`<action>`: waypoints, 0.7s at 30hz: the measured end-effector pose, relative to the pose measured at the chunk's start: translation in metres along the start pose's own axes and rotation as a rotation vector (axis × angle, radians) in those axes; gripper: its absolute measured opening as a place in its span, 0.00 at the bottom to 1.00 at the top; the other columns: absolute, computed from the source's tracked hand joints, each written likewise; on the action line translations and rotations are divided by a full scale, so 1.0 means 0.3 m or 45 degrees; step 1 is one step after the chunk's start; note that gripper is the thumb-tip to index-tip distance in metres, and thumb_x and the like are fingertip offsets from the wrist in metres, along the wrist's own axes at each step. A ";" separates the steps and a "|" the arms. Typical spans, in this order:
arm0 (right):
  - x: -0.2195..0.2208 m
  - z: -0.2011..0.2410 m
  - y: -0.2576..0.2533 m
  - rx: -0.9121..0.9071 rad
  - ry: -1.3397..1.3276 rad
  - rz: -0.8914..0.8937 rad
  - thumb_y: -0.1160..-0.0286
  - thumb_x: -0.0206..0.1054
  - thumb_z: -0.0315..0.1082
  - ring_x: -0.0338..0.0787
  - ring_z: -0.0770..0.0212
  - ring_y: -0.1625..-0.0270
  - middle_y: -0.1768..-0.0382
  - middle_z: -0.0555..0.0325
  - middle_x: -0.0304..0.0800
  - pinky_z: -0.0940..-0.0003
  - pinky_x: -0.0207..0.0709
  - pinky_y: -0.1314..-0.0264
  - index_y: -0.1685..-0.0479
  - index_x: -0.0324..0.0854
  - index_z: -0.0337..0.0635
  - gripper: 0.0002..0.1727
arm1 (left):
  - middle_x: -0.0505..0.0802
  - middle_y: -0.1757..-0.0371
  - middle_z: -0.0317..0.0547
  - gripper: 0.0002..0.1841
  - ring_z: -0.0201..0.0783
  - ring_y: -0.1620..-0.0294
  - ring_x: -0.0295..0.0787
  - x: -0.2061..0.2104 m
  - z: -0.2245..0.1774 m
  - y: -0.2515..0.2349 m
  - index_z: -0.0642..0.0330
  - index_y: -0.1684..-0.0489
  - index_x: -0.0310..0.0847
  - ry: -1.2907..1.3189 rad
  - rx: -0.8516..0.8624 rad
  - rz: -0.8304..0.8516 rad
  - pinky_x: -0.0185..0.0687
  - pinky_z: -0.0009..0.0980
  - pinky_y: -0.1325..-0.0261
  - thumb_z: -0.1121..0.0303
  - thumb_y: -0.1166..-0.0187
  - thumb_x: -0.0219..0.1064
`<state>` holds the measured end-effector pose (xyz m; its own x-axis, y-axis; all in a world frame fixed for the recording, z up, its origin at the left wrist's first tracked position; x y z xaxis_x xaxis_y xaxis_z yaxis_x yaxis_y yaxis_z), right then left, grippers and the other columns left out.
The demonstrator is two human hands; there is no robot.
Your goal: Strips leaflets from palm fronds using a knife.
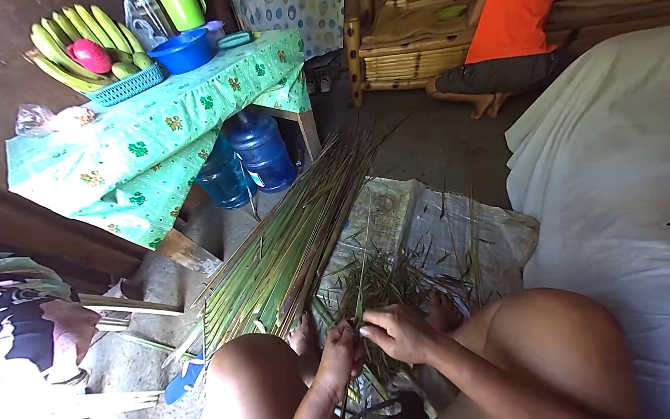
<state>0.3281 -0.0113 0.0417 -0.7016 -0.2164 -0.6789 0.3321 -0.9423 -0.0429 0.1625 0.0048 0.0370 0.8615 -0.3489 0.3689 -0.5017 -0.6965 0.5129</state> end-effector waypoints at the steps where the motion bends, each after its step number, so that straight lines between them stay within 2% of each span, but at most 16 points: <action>1: -0.008 -0.016 -0.007 0.038 0.013 -0.013 0.13 0.54 0.45 0.87 0.48 0.69 0.75 0.46 0.84 0.49 0.77 0.65 0.65 0.83 0.36 0.22 | 0.69 0.89 0.28 0.19 0.19 0.94 0.59 0.004 0.004 0.002 0.56 0.65 0.71 -0.011 0.002 0.017 0.56 0.14 0.90 0.68 0.06 0.35; 5: -0.030 -0.060 -0.026 0.184 0.064 0.043 0.11 0.53 0.46 0.88 0.45 0.63 0.70 0.44 0.86 0.46 0.77 0.59 0.60 0.83 0.34 0.23 | 0.68 0.89 0.28 0.20 0.19 0.94 0.58 0.008 0.010 0.002 0.57 0.65 0.72 -0.027 -0.005 0.052 0.56 0.14 0.90 0.66 0.05 0.36; 10: -0.046 -0.088 -0.029 0.172 0.121 -0.052 0.12 0.54 0.46 0.89 0.47 0.64 0.70 0.45 0.87 0.47 0.79 0.59 0.61 0.85 0.36 0.23 | 0.71 0.89 0.30 0.20 0.21 0.94 0.63 -0.007 0.013 0.023 0.60 0.62 0.73 -0.095 -0.048 0.079 0.62 0.16 0.90 0.64 0.04 0.37; 14: -0.054 -0.110 -0.035 0.177 0.181 -0.033 0.12 0.53 0.46 0.90 0.47 0.62 0.68 0.45 0.88 0.47 0.79 0.58 0.61 0.85 0.35 0.23 | 0.70 0.89 0.30 0.20 0.21 0.94 0.61 -0.005 0.019 0.025 0.59 0.63 0.72 -0.118 -0.056 0.045 0.59 0.15 0.90 0.65 0.03 0.37; 17: -0.080 -0.139 -0.058 0.375 0.202 -0.058 0.11 0.53 0.45 0.92 0.42 0.55 0.63 0.41 0.90 0.42 0.80 0.50 0.54 0.86 0.35 0.23 | 0.69 0.90 0.30 0.19 0.21 0.94 0.60 -0.005 0.018 0.025 0.59 0.65 0.72 -0.121 -0.070 0.027 0.58 0.16 0.91 0.65 0.03 0.38; 19: -0.134 -0.177 -0.066 0.519 0.113 -0.154 0.10 0.53 0.45 0.90 0.43 0.57 0.66 0.42 0.89 0.41 0.78 0.51 0.54 0.86 0.35 0.23 | 0.69 0.90 0.30 0.20 0.21 0.95 0.60 -0.008 0.024 0.031 0.59 0.66 0.72 -0.129 -0.063 0.048 0.57 0.15 0.91 0.66 0.04 0.38; 21: -0.167 -0.196 -0.062 0.519 0.008 -0.233 0.10 0.52 0.46 0.86 0.50 0.63 0.70 0.47 0.85 0.47 0.76 0.56 0.58 0.86 0.37 0.23 | 0.69 0.90 0.29 0.20 0.20 0.95 0.60 -0.012 0.024 0.032 0.59 0.66 0.72 -0.119 -0.069 0.056 0.57 0.15 0.91 0.66 0.04 0.38</action>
<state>0.3940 0.0320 0.0335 -0.7213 -0.0366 -0.6917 -0.0734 -0.9890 0.1288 0.1551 -0.0051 0.0351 0.8407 -0.4371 0.3196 -0.5407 -0.6452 0.5398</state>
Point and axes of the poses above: each hand's wrist, its own y-axis away from the middle knuckle, its own x-axis out of the palm, z = x × y, the point moved 2 cm from there along -y, towards the middle knuckle
